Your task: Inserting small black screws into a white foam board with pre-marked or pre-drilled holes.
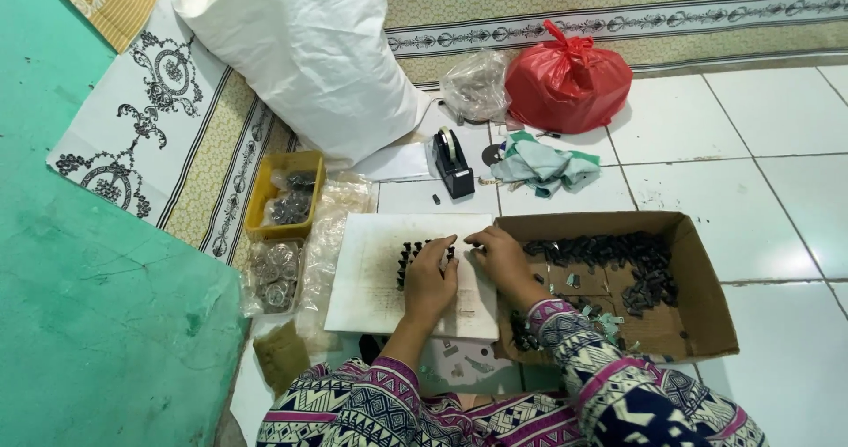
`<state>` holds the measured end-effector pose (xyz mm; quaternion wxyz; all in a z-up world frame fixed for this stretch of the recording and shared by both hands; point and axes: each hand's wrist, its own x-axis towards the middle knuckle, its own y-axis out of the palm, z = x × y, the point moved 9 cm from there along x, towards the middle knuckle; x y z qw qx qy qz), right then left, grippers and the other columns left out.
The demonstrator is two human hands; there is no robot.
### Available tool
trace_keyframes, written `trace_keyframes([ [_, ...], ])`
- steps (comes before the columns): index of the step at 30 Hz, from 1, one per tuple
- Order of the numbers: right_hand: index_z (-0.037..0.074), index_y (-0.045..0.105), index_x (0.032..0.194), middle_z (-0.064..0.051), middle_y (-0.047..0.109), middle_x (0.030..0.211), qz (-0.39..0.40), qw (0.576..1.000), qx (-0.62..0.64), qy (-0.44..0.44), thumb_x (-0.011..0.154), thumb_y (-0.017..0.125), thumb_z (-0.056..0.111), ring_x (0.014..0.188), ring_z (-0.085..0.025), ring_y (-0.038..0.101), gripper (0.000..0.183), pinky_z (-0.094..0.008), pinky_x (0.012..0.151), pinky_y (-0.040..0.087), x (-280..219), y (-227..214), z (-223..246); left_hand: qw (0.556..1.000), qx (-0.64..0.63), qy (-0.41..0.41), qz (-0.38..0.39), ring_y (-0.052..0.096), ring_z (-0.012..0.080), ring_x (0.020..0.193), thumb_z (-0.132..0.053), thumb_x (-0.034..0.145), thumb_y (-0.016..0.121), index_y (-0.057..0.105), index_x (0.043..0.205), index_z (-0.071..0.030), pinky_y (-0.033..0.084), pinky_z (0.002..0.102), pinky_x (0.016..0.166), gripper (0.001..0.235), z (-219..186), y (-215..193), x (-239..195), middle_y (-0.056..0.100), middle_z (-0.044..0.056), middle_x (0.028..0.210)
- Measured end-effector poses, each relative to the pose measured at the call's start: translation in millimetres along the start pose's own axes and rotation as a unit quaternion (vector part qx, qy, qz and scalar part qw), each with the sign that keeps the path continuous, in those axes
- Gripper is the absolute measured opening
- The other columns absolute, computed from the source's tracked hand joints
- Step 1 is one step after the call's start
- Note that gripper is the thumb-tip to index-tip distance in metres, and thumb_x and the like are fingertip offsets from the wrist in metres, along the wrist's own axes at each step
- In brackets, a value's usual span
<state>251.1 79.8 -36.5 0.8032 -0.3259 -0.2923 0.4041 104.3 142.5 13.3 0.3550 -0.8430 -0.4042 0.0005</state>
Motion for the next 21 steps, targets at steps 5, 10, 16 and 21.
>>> trace_keyframes([
  [5,0.014,0.077,0.111,-0.009,0.072,0.108,0.052,0.994,-0.036,0.085,0.086,0.072,0.012,0.107,-0.030,0.070,0.025,-0.040,0.090,0.059,-23.5,-58.0,-30.8,0.997,-0.010,0.070,0.011,0.071,0.0298,0.107,-0.005,0.094,0.066,0.071,0.125,-0.012,0.059,0.039,0.087,0.031,-30.2,16.3,-19.8,0.070,0.010,0.112],
  [10,0.010,0.078,0.115,-0.012,0.076,0.113,0.141,0.974,-0.084,0.159,0.088,0.072,0.014,0.112,-0.032,0.071,0.029,-0.042,0.095,0.058,-72.6,-105.3,-74.9,0.978,-0.002,0.195,0.075,0.070,0.0337,0.100,-0.007,0.092,0.069,0.072,0.118,-0.010,0.059,0.043,0.084,0.027,-55.1,70.9,-55.6,0.070,0.013,0.104],
  [16,-0.003,0.078,0.100,-0.023,0.077,0.099,0.197,0.918,-0.112,0.325,0.081,0.079,0.034,0.098,-0.035,0.076,0.042,-0.041,0.076,0.064,-134.9,-81.7,-181.2,0.953,0.035,0.191,0.232,0.071,0.0290,0.099,-0.005,0.093,0.063,0.072,0.115,-0.007,0.059,0.035,0.085,0.023,-87.9,124.2,-71.4,0.071,0.012,0.102],
  [21,0.000,0.079,0.089,-0.020,0.077,0.086,0.207,0.937,-0.174,0.221,0.083,0.072,0.015,0.090,-0.037,0.076,0.017,-0.044,0.073,0.063,-124.9,-44.5,-192.4,0.959,0.083,0.159,0.220,0.070,0.0359,0.096,-0.005,0.085,0.067,0.073,0.104,-0.006,0.062,0.041,0.078,0.020,-52.3,192.0,-72.1,0.071,0.014,0.098],
])
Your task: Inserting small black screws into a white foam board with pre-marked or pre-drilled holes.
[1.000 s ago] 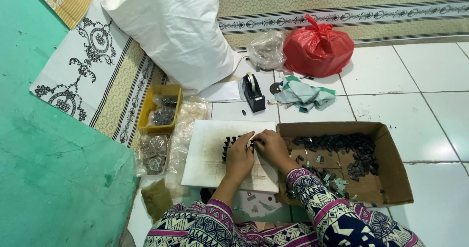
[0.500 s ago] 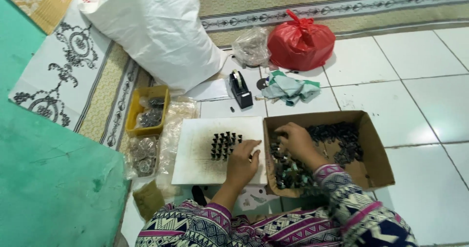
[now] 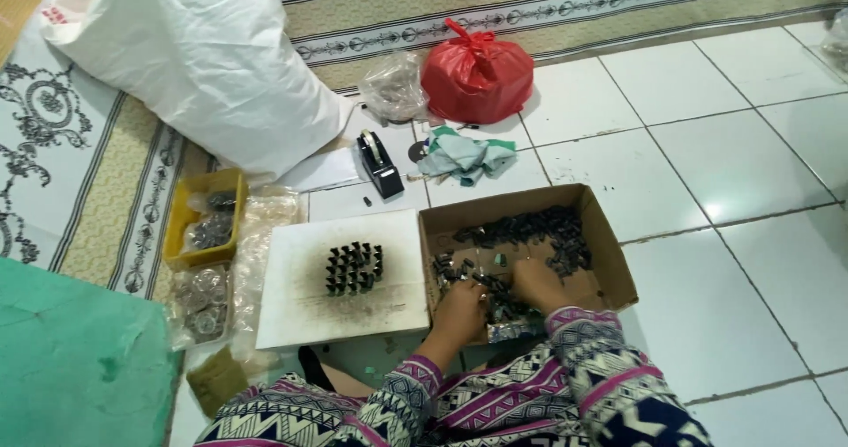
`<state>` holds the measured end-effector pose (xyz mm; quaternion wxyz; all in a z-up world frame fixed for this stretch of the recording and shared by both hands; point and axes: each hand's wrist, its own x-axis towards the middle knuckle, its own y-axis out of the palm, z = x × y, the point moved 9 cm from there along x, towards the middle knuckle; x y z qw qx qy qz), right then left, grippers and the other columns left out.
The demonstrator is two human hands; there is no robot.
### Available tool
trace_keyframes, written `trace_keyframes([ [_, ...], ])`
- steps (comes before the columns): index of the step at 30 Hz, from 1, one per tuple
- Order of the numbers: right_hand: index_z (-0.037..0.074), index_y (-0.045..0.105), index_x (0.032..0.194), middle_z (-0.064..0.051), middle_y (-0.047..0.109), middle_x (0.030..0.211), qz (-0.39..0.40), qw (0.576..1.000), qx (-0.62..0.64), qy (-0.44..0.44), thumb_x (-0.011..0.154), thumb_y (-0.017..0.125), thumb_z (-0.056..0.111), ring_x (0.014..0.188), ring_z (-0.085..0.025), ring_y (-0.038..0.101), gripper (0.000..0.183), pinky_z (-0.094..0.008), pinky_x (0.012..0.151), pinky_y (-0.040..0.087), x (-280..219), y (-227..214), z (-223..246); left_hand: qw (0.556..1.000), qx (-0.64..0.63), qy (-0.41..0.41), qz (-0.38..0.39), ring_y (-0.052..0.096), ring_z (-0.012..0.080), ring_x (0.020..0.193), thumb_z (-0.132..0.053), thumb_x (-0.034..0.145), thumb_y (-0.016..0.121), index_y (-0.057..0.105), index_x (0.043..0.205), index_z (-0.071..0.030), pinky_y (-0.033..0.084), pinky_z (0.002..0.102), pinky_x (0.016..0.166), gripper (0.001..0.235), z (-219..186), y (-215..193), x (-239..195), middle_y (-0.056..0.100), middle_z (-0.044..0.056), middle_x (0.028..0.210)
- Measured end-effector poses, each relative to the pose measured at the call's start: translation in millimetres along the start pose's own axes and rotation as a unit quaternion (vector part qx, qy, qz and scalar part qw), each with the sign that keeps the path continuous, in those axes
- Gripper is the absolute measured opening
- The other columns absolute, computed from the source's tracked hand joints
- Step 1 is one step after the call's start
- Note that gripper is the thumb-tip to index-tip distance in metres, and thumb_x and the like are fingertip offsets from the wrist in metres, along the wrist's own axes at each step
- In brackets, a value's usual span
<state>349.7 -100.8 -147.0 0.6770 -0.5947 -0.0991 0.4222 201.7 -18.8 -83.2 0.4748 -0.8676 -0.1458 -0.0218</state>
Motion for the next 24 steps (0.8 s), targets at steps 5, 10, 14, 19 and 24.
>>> trace_keyframes([
  [5,0.002,0.078,0.084,-0.019,0.077,0.084,-0.004,0.991,-0.098,-0.089,0.084,0.065,0.009,0.088,-0.037,0.076,0.014,-0.047,0.074,0.062,40.7,49.1,3.3,0.997,0.005,-0.054,0.061,0.068,0.0370,0.102,-0.009,0.086,0.067,0.073,0.106,0.000,0.060,0.040,0.084,0.022,4.3,26.5,2.1,0.069,0.019,0.105],
  [10,0.003,0.079,0.085,-0.017,0.078,0.086,0.032,0.995,-0.068,-0.059,0.081,0.068,0.009,0.090,-0.035,0.077,0.012,-0.043,0.076,0.061,37.6,41.1,6.8,0.990,0.032,-0.094,0.103,0.063,0.0375,0.113,-0.012,0.085,0.066,0.074,0.109,0.000,0.058,0.042,0.093,0.028,9.9,36.0,-2.4,0.066,0.020,0.118],
  [14,0.008,0.079,0.089,-0.015,0.077,0.089,0.061,0.995,0.074,0.001,0.071,0.081,0.021,0.096,-0.035,0.075,0.022,-0.042,0.079,0.059,27.8,29.3,10.4,0.989,-0.070,-0.117,0.060,0.063,0.0401,0.120,-0.006,0.087,0.065,0.070,0.123,-0.002,0.057,0.045,0.097,0.037,21.4,31.5,-1.5,0.066,0.021,0.124],
  [19,-0.006,0.072,0.086,-0.021,0.068,0.071,0.066,0.889,0.450,0.049,0.065,0.089,0.005,0.066,-0.025,0.072,0.030,-0.033,0.059,0.062,17.9,29.6,10.4,0.990,-0.123,-0.062,-0.028,0.068,0.0396,0.113,0.005,0.085,0.067,0.066,0.129,-0.001,0.059,0.044,0.094,0.044,0.6,-16.3,-1.0,0.068,0.021,0.119],
  [24,-0.009,0.074,0.101,-0.024,0.074,0.091,0.096,0.838,0.537,0.017,0.070,0.092,0.007,0.079,-0.028,0.073,0.038,-0.036,0.069,0.065,-23.2,-16.5,42.7,0.983,-0.131,0.009,-0.129,0.075,0.0302,0.093,0.004,0.091,0.069,0.073,0.113,-0.003,0.065,0.035,0.077,0.023,-23.6,-75.2,-11.4,0.074,0.012,0.099],
])
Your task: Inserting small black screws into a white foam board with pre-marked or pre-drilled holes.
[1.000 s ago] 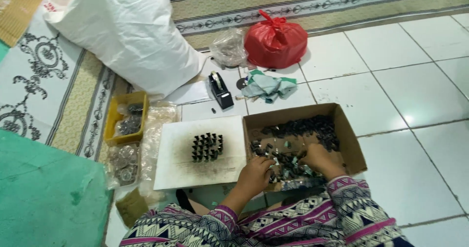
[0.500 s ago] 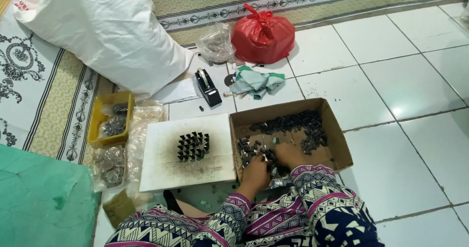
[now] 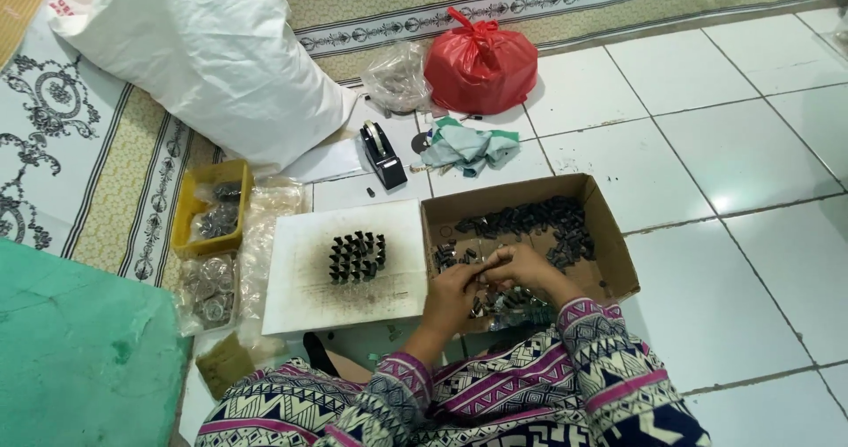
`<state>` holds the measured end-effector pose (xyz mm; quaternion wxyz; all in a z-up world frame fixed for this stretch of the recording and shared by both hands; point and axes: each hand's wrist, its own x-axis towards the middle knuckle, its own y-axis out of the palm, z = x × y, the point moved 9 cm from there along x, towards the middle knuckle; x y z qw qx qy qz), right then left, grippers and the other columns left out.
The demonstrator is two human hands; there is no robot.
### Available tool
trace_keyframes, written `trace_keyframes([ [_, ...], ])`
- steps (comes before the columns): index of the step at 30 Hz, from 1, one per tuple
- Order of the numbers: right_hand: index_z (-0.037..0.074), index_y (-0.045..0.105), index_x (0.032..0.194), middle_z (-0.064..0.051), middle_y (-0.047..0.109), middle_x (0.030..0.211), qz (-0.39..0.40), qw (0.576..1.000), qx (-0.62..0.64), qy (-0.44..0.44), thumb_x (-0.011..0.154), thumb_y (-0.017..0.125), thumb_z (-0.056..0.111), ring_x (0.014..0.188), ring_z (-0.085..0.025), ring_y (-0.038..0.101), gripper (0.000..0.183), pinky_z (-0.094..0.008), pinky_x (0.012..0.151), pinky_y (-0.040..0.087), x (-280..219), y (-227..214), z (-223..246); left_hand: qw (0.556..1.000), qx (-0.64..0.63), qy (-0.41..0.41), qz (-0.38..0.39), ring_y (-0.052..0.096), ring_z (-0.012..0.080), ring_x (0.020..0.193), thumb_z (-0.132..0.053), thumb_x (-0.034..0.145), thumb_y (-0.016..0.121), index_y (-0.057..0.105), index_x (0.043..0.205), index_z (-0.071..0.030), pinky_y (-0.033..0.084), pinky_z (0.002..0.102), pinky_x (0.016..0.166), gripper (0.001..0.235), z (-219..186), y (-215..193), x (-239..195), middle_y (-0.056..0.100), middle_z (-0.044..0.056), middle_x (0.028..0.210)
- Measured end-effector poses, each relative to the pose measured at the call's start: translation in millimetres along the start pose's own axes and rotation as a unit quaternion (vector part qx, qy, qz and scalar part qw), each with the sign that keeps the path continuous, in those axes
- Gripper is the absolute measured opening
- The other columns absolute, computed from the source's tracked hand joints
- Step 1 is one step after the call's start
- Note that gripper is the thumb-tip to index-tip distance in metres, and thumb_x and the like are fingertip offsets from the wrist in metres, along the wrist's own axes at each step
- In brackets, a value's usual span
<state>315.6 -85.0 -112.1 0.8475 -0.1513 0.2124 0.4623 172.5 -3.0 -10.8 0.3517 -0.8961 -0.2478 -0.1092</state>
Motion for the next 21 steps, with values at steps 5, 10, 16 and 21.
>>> trace_keyframes([
  [5,-0.016,0.069,0.110,-0.026,0.071,0.093,-0.009,0.993,0.116,-0.011,0.073,0.088,-0.002,0.076,-0.031,0.074,0.044,-0.039,0.069,0.064,-53.0,35.9,36.0,0.998,0.050,-0.038,-0.029,0.076,0.0244,0.081,-0.004,0.086,0.077,0.074,0.100,-0.007,0.064,0.031,0.065,0.015,-1.2,-42.5,-20.8,0.073,0.007,0.085],
  [10,-0.015,0.074,0.106,-0.020,0.069,0.081,-0.004,0.995,0.100,-0.007,0.079,0.086,0.004,0.068,-0.024,0.071,0.035,-0.033,0.062,0.064,-80.3,79.2,44.2,0.991,0.092,-0.090,-0.038,0.075,0.0232,0.073,-0.010,0.083,0.081,0.074,0.092,-0.010,0.064,0.031,0.057,0.012,-17.7,-82.8,-52.2,0.072,0.005,0.077],
  [16,-0.006,0.078,0.097,-0.017,0.078,0.077,0.017,1.000,0.017,-0.001,0.086,0.077,0.004,0.062,-0.019,0.072,0.016,-0.024,0.055,0.057,-99.5,117.2,58.4,0.978,0.136,-0.120,-0.103,0.064,0.0153,0.058,-0.012,0.071,0.082,0.074,0.080,-0.011,0.050,0.030,0.052,0.012,-12.9,-104.7,-74.3,0.074,-0.001,0.072],
  [21,-0.009,0.075,0.093,-0.014,0.070,0.070,-0.036,0.999,0.029,-0.026,0.091,0.072,0.001,0.055,-0.017,0.064,0.010,-0.024,0.048,0.053,-86.2,110.7,50.7,0.973,0.088,-0.195,-0.084,0.064,0.0154,0.060,-0.015,0.075,0.083,0.077,0.085,-0.010,0.051,0.030,0.056,0.013,10.6,-96.3,-67.7,0.076,0.001,0.077],
])
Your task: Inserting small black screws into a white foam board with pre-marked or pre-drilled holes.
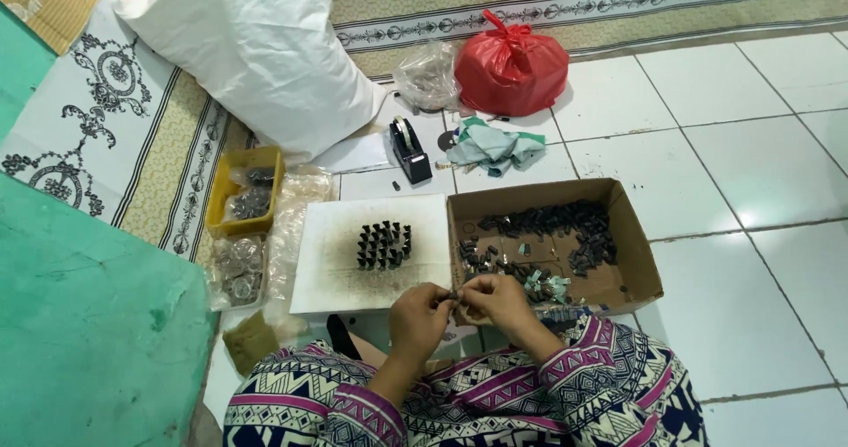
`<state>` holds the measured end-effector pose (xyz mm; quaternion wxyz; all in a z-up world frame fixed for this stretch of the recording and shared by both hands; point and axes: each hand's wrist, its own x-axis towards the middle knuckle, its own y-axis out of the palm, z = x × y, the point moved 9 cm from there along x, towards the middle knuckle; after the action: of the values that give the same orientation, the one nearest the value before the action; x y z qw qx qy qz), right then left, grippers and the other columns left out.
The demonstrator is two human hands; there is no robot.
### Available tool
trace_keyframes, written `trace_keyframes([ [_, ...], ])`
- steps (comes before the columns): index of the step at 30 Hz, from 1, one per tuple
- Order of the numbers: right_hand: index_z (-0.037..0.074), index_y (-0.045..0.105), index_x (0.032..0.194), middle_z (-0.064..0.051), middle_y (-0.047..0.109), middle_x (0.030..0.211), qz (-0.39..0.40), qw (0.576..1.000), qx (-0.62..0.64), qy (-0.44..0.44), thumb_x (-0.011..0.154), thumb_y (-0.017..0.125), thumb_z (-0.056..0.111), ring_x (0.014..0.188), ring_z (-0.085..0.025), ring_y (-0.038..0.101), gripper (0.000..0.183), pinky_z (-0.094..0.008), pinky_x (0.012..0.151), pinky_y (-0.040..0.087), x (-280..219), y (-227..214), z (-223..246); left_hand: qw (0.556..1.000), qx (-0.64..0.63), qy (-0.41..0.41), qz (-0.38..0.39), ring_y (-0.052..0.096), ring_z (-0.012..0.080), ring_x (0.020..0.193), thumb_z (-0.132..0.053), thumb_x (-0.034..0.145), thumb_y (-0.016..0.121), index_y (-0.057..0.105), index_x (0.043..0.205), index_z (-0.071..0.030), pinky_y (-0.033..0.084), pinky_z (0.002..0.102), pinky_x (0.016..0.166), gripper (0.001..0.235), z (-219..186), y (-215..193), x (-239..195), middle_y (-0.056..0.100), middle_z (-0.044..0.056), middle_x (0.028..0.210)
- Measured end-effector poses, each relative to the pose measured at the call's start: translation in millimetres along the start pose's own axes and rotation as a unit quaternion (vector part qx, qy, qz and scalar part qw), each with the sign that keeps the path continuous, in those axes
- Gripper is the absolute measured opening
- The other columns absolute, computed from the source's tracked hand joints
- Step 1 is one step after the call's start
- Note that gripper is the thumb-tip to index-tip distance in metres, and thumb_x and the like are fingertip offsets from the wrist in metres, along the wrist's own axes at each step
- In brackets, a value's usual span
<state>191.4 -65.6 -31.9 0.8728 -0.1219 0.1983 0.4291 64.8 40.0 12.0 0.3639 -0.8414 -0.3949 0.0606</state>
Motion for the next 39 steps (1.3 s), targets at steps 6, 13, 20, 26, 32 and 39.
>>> trace_keyframes([
  [6,0.002,0.082,0.095,-0.016,0.075,0.069,-0.048,0.960,-0.142,-0.238,0.087,0.078,0.012,0.065,-0.022,0.071,0.013,-0.032,0.054,0.060,10.1,-8.9,15.2,0.969,-0.210,-0.125,0.044,0.072,0.0201,0.065,-0.005,0.078,0.084,0.082,0.085,-0.005,0.057,0.031,0.055,0.007,27.8,15.5,7.8,0.074,0.011,0.067],
  [13,0.005,0.082,0.097,-0.015,0.076,0.072,-0.068,0.926,-0.133,-0.348,0.087,0.076,0.008,0.069,-0.024,0.071,0.012,-0.035,0.056,0.061,-5.8,-3.3,38.1,0.931,-0.296,-0.200,0.073,0.075,0.0188,0.067,-0.004,0.076,0.084,0.083,0.092,-0.003,0.061,0.029,0.062,0.016,41.7,23.1,13.2,0.075,0.018,0.073],
  [20,0.009,0.081,0.098,-0.013,0.077,0.076,-0.100,0.902,-0.171,-0.385,0.089,0.074,0.008,0.073,-0.028,0.074,0.012,-0.038,0.061,0.060,-19.1,-6.4,62.3,0.917,-0.327,-0.218,0.068,0.075,0.0200,0.068,-0.002,0.076,0.084,0.083,0.094,0.001,0.062,0.028,0.064,0.019,46.8,19.1,12.5,0.075,0.021,0.076],
  [26,0.007,0.079,0.097,-0.013,0.076,0.076,-0.064,0.893,-0.230,-0.382,0.090,0.072,0.007,0.071,-0.030,0.074,0.010,-0.039,0.061,0.060,-21.3,4.4,65.7,0.919,-0.318,-0.221,0.069,0.075,0.0204,0.068,0.001,0.076,0.083,0.082,0.095,0.002,0.062,0.029,0.064,0.019,46.6,19.8,12.0,0.077,0.022,0.079],
  [32,0.003,0.075,0.094,-0.018,0.074,0.077,-0.014,0.875,-0.322,-0.361,0.089,0.071,0.007,0.071,-0.035,0.074,0.008,-0.042,0.059,0.059,-22.9,14.0,69.0,0.926,-0.303,-0.210,0.085,0.076,0.0229,0.071,0.001,0.078,0.082,0.081,0.095,0.003,0.063,0.031,0.065,0.017,45.0,21.1,8.8,0.077,0.023,0.081],
  [39,0.001,0.077,0.092,-0.020,0.075,0.075,0.004,0.891,-0.335,-0.307,0.087,0.071,0.003,0.070,-0.036,0.074,0.008,-0.042,0.061,0.059,-13.6,18.8,64.1,0.942,-0.265,-0.177,0.105,0.078,0.0211,0.071,0.001,0.082,0.079,0.082,0.096,-0.001,0.064,0.029,0.063,0.014,46.5,30.3,5.6,0.078,0.019,0.080],
])
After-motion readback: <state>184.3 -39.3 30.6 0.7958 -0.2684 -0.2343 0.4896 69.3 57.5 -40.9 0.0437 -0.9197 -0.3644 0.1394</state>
